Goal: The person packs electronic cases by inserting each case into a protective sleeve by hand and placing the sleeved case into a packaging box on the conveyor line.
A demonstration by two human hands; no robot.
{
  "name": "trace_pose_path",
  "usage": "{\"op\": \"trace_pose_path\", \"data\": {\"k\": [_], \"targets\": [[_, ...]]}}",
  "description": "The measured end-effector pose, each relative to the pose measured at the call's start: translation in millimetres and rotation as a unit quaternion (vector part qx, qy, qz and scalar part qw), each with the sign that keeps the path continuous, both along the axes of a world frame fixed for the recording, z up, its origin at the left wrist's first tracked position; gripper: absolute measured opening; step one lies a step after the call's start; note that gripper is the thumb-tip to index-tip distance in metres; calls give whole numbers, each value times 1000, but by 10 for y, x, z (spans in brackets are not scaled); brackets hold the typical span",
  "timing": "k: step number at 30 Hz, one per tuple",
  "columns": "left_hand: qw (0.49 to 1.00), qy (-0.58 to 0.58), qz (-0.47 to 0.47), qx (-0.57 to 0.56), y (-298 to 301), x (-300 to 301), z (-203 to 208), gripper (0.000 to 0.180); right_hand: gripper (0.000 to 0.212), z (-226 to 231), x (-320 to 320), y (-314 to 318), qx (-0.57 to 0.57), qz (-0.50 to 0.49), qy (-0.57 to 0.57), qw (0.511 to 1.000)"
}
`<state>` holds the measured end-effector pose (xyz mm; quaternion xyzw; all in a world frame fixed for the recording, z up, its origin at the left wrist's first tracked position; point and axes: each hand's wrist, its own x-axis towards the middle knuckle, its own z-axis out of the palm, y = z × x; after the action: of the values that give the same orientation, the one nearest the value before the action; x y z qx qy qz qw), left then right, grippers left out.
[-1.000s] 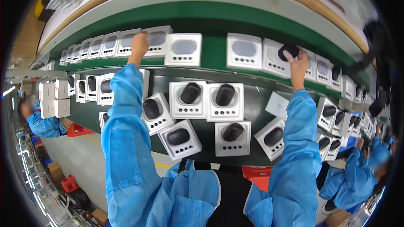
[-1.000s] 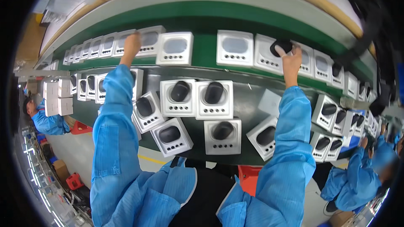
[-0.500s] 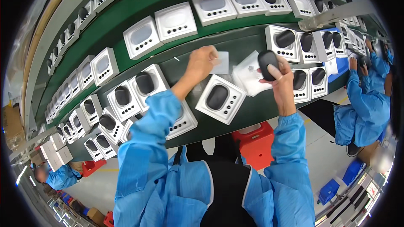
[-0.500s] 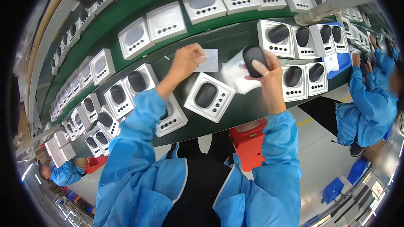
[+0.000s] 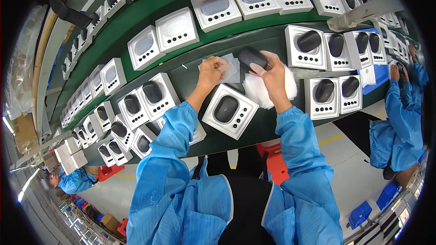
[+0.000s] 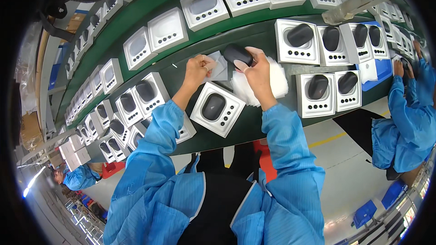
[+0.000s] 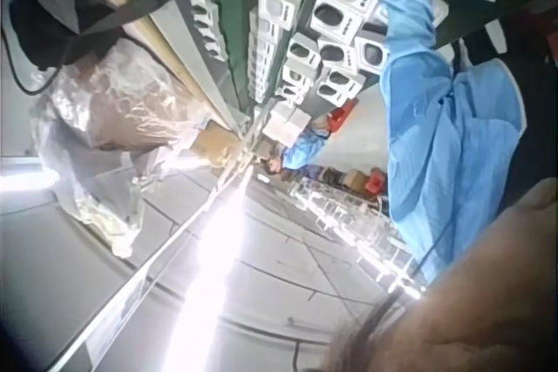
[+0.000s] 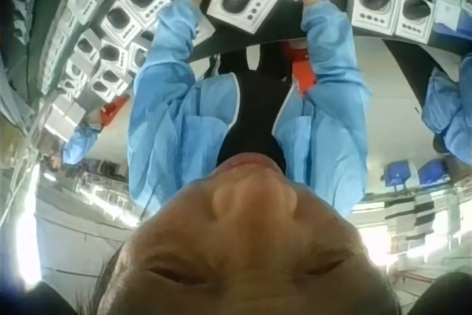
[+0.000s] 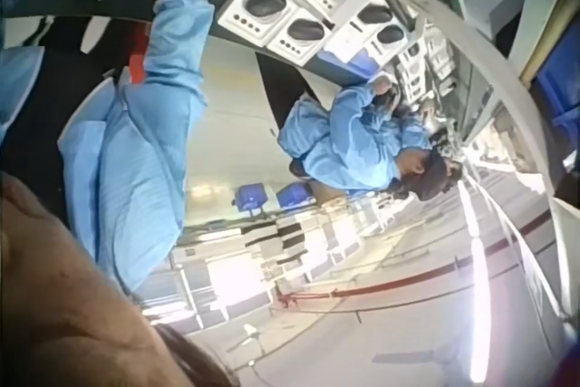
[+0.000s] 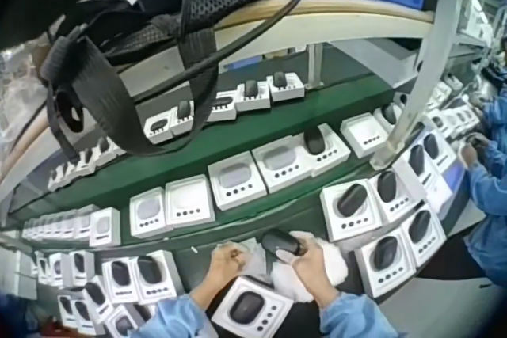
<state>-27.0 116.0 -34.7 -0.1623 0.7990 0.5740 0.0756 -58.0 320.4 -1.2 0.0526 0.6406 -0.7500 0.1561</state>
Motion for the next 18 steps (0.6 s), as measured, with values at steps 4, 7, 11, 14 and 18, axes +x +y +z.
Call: {"op": "trace_pose_path", "data": {"k": [4, 7, 11, 14, 18], "targets": [[994, -24, 53, 94, -50, 38, 12, 9, 50, -97, -53, -163, 6, 22, 5, 1000], [987, -15, 67, 144, -20, 50, 34, 7, 47, -191, -75, -138, 70, 53, 0, 996], [983, 2, 61, 170, -95, 59, -8, 6, 46, -129, -67, -163, 84, 45, -14, 995], [990, 7, 28, 138, -156, 78, -40, 6, 45, -82, -94, -171, 69, 32, -29, 997], [991, 7, 4, 136, -192, 57, -51, 5, 44, -127, -174, -168, 70, 56, -20, 996]]}}
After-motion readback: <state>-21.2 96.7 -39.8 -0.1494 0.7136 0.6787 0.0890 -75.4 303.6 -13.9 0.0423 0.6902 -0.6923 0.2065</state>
